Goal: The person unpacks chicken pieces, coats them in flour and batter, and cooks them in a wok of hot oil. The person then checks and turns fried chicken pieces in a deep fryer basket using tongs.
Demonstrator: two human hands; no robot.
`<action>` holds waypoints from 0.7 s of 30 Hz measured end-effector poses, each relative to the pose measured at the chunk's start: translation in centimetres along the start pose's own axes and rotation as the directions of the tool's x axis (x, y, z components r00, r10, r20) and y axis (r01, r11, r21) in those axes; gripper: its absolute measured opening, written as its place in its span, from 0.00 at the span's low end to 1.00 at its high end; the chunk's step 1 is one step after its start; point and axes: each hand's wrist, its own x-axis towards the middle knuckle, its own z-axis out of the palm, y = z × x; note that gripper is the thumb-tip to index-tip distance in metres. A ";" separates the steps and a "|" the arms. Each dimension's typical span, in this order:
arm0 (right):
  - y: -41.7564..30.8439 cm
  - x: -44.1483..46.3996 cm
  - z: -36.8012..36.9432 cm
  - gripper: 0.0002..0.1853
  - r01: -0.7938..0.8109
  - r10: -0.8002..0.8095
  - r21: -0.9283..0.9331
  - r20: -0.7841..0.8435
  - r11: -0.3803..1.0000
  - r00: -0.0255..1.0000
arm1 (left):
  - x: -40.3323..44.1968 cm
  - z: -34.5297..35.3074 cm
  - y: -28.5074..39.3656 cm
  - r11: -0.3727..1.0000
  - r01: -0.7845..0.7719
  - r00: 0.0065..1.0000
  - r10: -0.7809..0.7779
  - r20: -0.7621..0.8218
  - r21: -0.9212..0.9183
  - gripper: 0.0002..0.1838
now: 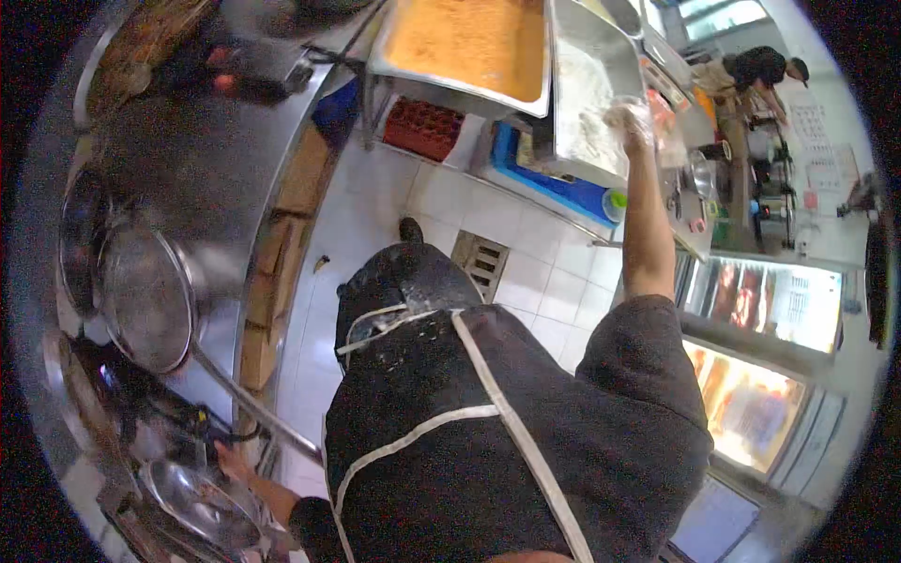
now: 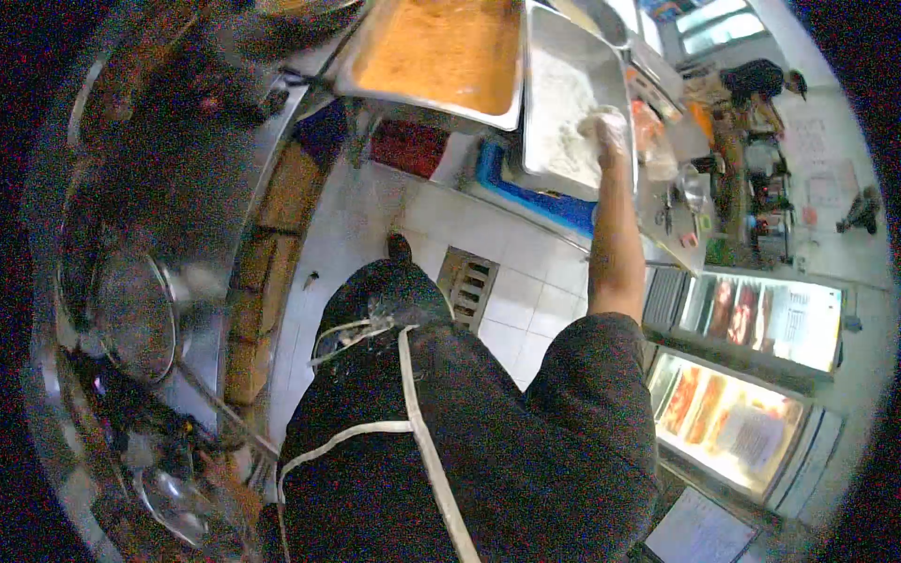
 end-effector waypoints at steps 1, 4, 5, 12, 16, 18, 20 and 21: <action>1.3 2.0 -2.0 0.15 0.004 0.008 -0.100 0.113 0.995 0.994 | -1.3 -0.7 0.2 1.000 -0.010 1.000 0.009 -0.018 -0.017 0.24; 3.5 5.3 -4.0 0.19 -0.442 0.451 -0.092 0.222 0.892 0.865 | -6.5 -3.5 2.7 0.998 -0.021 1.000 0.022 0.019 -0.056 0.24; 4.2 7.2 -4.5 0.19 -0.449 0.458 -0.092 0.222 0.889 0.861 | -8.7 -4.7 4.3 0.997 -0.016 0.999 0.019 0.046 -0.071 0.23; 14.1 9.7 -5.0 0.15 0.246 0.479 -0.904 0.399 0.350 0.782 | -25.3 -14.6 12.4 0.956 0.294 0.870 -0.274 0.410 0.014 0.22; 17.2 12.4 -4.5 0.14 0.269 0.525 -0.936 0.350 0.227 0.776 | -31.0 -20.6 15.7 0.875 0.473 0.692 -0.438 0.573 0.098 0.22; 18.6 15.8 -7.0 0.13 -0.213 0.419 -0.452 0.423 0.866 0.803 | -32.9 -21.9 16.7 0.834 0.540 0.611 -0.483 0.627 0.115 0.22; 11.0 17.6 -5.2 0.12 0.152 0.410 -0.712 0.550 0.686 0.728 | -34.7 -22.2 18.5 0.791 0.597 0.527 -0.511 0.679 0.132 0.22; 11.2 19.6 -6.1 0.15 -0.234 0.604 -0.661 0.410 0.713 0.683 | -35.6 -22.4 19.1 0.777 0.613 0.497 -0.519 0.696 0.142 0.22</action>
